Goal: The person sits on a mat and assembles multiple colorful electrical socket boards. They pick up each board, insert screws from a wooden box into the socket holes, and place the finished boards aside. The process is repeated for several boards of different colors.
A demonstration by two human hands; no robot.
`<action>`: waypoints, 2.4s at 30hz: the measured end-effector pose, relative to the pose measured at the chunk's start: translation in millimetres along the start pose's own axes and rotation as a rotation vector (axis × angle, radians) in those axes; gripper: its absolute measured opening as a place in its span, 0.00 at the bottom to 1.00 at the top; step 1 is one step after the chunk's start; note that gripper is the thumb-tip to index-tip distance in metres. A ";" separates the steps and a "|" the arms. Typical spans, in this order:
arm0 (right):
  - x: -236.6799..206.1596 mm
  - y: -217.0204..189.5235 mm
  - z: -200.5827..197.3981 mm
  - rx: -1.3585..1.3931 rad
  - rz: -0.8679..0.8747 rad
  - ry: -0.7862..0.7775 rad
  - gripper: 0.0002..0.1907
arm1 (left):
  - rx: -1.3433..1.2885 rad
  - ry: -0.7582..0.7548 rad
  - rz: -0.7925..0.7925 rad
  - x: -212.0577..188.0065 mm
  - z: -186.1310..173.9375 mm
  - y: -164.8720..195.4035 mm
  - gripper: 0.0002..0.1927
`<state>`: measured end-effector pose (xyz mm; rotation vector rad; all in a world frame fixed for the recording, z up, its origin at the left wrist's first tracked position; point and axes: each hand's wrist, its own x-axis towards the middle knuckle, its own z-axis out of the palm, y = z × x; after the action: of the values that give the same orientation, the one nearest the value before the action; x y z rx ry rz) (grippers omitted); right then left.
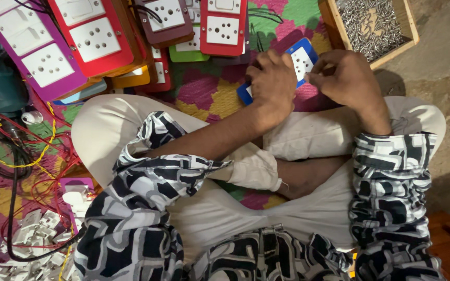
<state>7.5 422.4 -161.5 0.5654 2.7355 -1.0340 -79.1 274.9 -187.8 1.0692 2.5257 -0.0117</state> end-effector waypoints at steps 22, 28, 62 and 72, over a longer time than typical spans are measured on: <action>-2.3 19.4 2.6 -0.115 0.027 -0.013 0.12 | -0.046 0.239 0.121 7.9 4.1 -6.5 0.26; -9.0 12.2 -19.6 0.134 0.050 0.041 0.09 | -0.102 0.263 0.187 7.2 12.4 -7.4 0.16; -63.1 -12.6 -9.4 0.534 0.216 0.057 0.06 | -0.509 0.454 0.487 65.7 21.5 -38.2 0.36; -55.5 -5.5 1.9 0.523 0.285 -0.036 0.06 | -0.492 0.474 0.417 51.4 20.3 -15.8 0.35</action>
<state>56.1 401.2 -144.0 0.9621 2.2477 -1.6568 -115.1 295.8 -227.3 1.4738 2.4137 1.0273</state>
